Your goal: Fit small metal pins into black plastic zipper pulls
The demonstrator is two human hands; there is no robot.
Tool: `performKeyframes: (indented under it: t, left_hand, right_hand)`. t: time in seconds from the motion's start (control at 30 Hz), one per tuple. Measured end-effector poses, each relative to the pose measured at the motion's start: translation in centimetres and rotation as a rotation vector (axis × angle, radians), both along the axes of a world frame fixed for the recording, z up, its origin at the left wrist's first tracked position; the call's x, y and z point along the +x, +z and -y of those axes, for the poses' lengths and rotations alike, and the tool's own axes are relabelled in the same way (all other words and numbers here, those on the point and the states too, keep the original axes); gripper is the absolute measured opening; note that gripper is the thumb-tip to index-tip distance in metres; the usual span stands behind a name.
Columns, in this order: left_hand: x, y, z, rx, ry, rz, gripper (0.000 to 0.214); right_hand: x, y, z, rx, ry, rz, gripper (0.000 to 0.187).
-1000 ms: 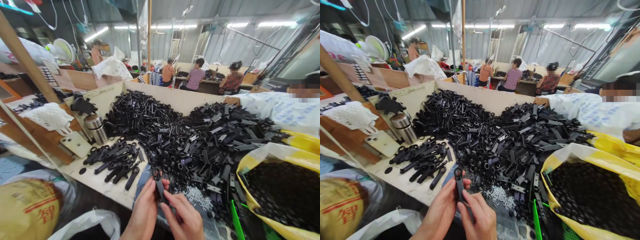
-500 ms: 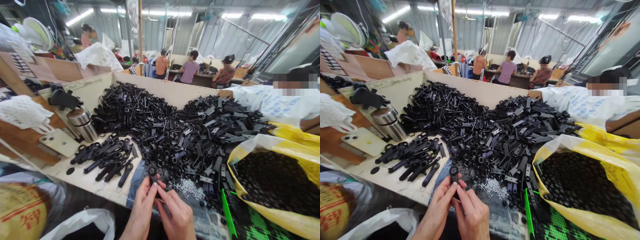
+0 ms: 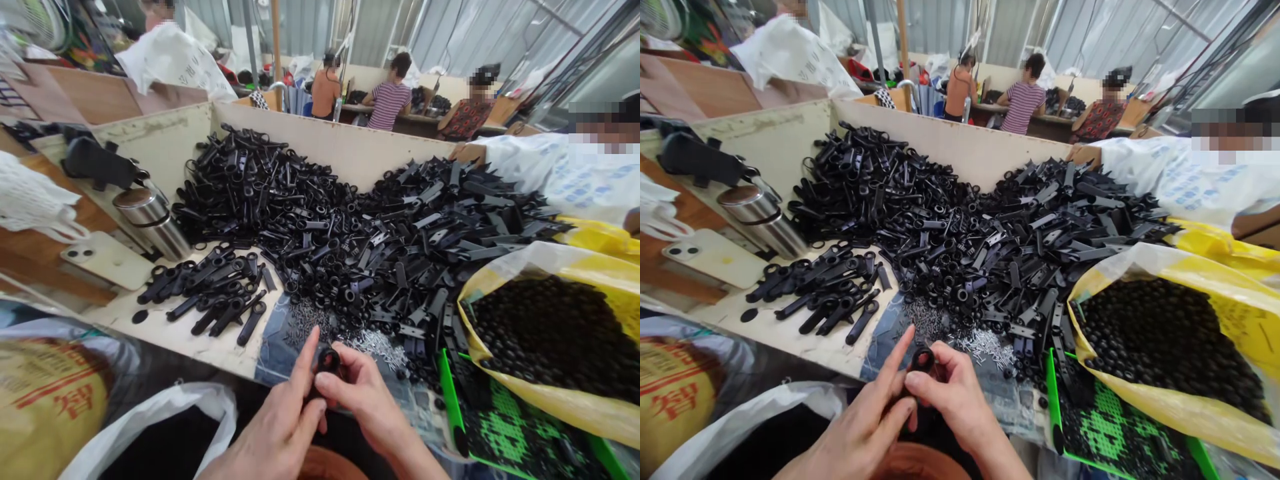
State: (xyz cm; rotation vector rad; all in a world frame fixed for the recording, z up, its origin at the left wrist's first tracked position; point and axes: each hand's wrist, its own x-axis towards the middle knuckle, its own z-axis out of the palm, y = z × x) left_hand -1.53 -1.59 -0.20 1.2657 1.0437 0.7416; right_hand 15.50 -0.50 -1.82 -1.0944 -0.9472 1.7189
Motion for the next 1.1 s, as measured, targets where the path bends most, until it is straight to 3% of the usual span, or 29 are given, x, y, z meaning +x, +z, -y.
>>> performKeyframes:
  t: [0.13,0.27,0.37,0.43,0.63,0.73,0.83,0.9,0.97,1.03,1.1]
  left_hand:
    - [0.4,-0.4,0.3,-0.014,0.063,-0.066,0.072]
    - [0.9,-1.1,0.1,-0.069,0.039,-0.002,0.079]
    - [0.3,-1.0,-0.2,0.020,0.183,-0.010,0.077]
    - [-0.3,-0.6,-0.5,0.110,0.284,-0.071,0.060]
    - [-0.5,-0.3,-0.4,0.180,0.188,-0.159,0.015]
    - [-0.1,-1.3,-0.3,0.182,0.308,-0.192,0.018]
    - [-1.2,-2.3,-1.3,0.181,0.355,-0.231,0.021]
    - [-3.2,-2.7,-2.7,0.285,0.396,-0.301,0.020]
    - [-5.9,-2.8,-4.7,0.506,0.534,-0.462,0.018]
    - [-8.9,-2.9,-7.0,0.761,0.670,-0.678,0.024]
    - [-11.4,-3.2,-9.2,0.890,0.685,-0.900,0.029]
  right_hand:
    - [-0.4,-1.0,1.2,0.057,-0.088,0.064,0.036]
    - [0.1,-1.9,0.9,0.102,-0.169,0.075,0.034]
    - [0.8,-1.8,-0.1,0.076,-0.247,0.019,0.037]
    - [1.0,-1.6,-0.7,0.027,-0.293,-0.035,0.041]
    - [-0.6,-1.9,-0.6,0.005,-0.235,-0.001,0.043]
    - [-2.1,-2.6,-1.0,0.019,-0.252,0.050,0.041]
    - [-4.0,-2.9,-3.2,0.092,-0.197,0.122,0.041]
    - [-5.1,-2.7,-5.5,0.235,-0.107,0.256,0.040]
    - [-5.6,-2.1,-7.9,0.384,-0.042,0.452,0.042]
    - [-5.1,-1.5,-10.1,0.463,-0.031,0.616,0.042]
    - [-4.3,-0.8,-11.8,0.491,-0.046,0.740,0.035]
